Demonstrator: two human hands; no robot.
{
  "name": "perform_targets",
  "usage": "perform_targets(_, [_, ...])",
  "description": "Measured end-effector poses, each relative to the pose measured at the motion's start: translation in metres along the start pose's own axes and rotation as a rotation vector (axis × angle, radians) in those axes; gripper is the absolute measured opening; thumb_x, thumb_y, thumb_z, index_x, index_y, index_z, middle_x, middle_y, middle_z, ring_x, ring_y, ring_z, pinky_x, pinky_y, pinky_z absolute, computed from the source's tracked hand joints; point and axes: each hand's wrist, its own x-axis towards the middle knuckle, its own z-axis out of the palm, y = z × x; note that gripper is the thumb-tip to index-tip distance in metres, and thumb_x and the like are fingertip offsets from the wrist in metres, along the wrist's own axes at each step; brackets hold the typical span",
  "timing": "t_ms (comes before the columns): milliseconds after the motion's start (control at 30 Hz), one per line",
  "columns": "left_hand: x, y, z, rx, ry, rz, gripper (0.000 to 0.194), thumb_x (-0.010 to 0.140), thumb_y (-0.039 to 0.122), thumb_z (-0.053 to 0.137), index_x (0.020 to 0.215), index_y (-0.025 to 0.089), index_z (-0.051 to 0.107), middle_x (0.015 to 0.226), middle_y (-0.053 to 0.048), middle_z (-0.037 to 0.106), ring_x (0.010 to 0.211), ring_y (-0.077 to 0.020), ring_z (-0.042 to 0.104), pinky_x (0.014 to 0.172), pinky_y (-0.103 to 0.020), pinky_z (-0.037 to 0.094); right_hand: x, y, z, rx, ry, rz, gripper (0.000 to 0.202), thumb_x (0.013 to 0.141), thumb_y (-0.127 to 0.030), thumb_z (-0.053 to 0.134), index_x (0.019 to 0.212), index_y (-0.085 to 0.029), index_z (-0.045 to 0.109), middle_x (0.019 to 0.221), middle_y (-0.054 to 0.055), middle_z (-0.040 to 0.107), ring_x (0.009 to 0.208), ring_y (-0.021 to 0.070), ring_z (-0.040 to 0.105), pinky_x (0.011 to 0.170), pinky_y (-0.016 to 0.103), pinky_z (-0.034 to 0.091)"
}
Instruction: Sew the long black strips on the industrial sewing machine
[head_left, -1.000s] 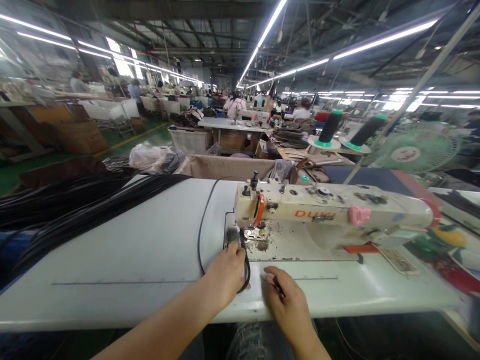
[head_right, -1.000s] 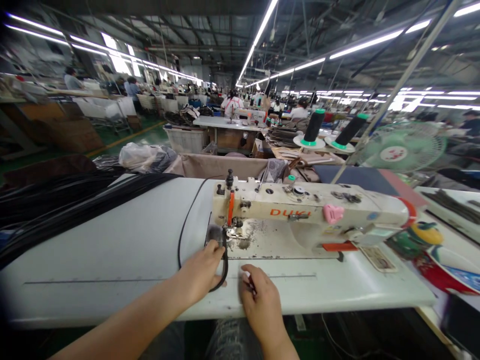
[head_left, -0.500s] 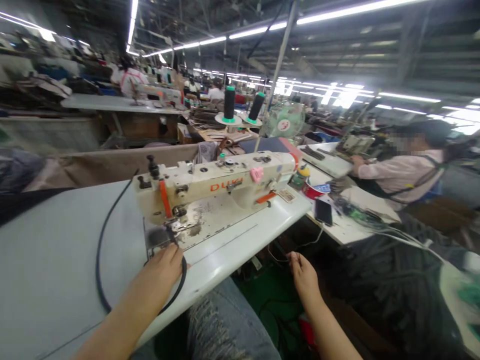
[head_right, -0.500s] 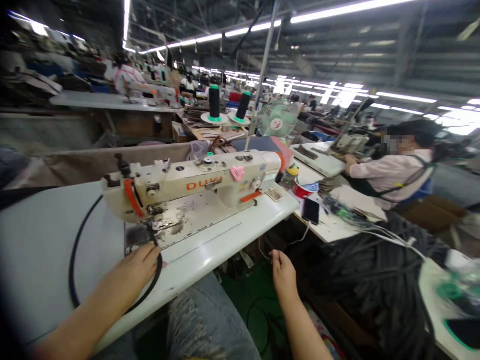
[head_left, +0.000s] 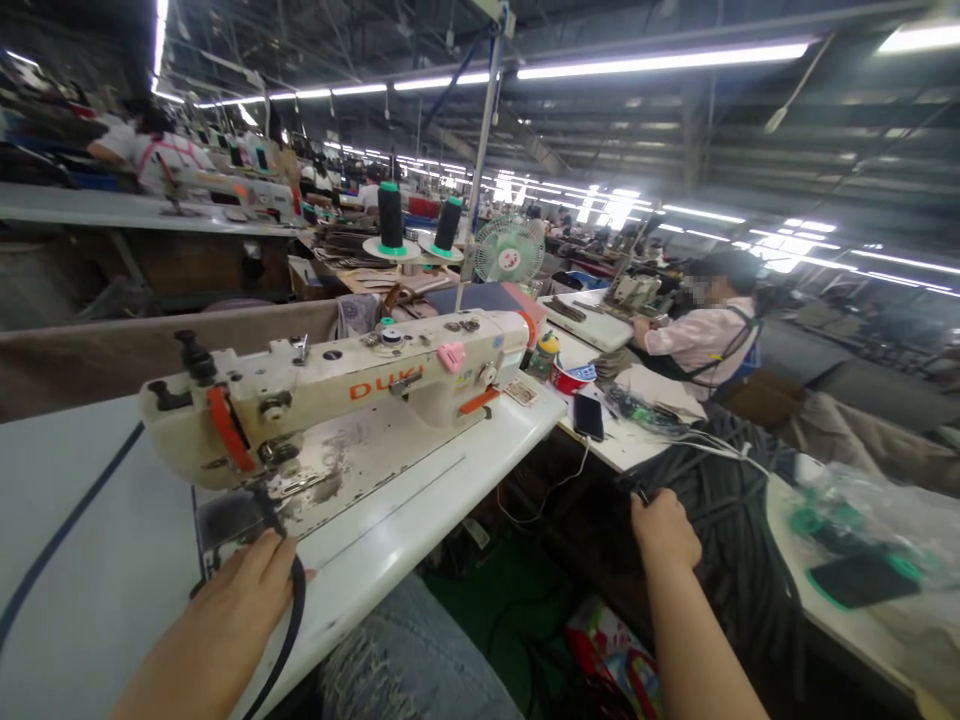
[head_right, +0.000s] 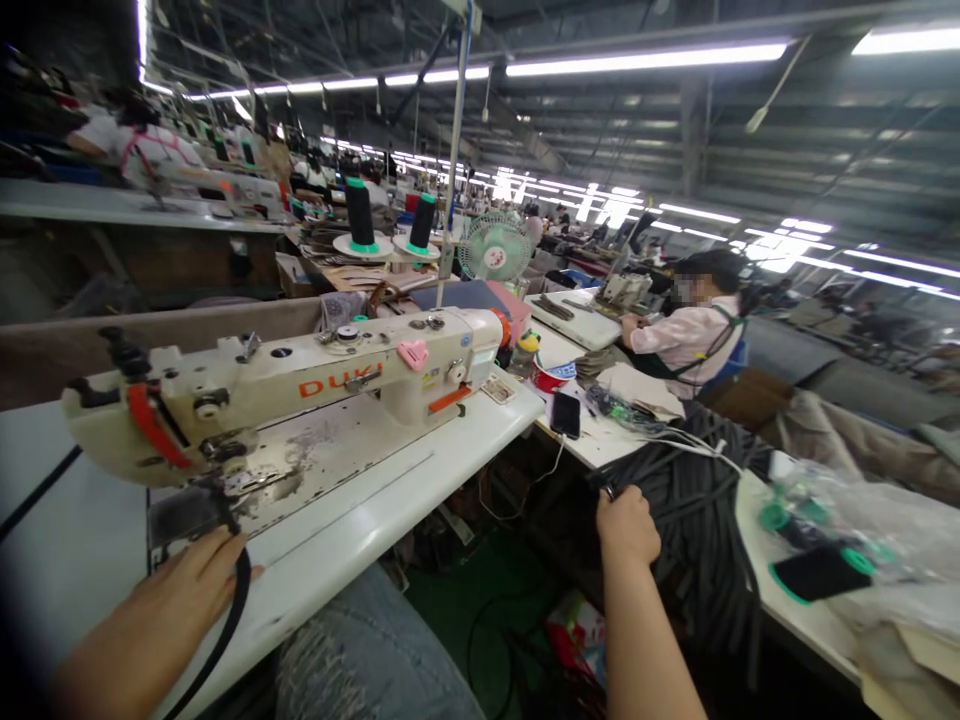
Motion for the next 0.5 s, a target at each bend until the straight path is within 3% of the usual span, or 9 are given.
perform_targets(233, [-0.001,-0.001,0.007,0.088,0.012,0.038,0.045,0.099,0.029,0.034,0.125,0.014,0.068,0.134,-0.019,0.062,0.123,-0.0353,0.061,0.107,-0.051,0.051,0.027,-0.008,-0.003,-0.014,-0.075,0.091,0.05,0.091,-0.03,0.051,0.131,0.0,0.053,0.119,0.033,0.066,0.115,0.0421,0.066,0.09,0.052,0.051])
perform_targets(333, [-0.001,0.0,0.007,0.1,0.017,0.039,0.046,0.1,0.03,0.033,0.126,0.013,0.067,0.134,-0.02,0.062,0.124,-0.0348,0.061,0.107,-0.051,0.05,0.034,-0.004,-0.004,0.007,-0.098,0.134,0.056,0.088,-0.032,0.053,0.132,0.002,0.054,0.12,0.035,0.066,0.114,0.0422,0.067,0.087,0.051,0.052])
perform_targets(500, [-0.002,-0.008,0.015,0.098,-0.005,0.01,0.05,0.101,0.036,0.034,0.131,0.012,0.065,0.138,-0.02,0.06,0.125,-0.0337,0.06,0.106,-0.049,0.052,0.042,0.008,-0.009,0.054,-0.143,0.136,0.038,0.086,-0.037,0.057,0.112,-0.014,0.073,0.119,0.025,0.071,0.113,0.039,0.069,0.084,0.043,0.054])
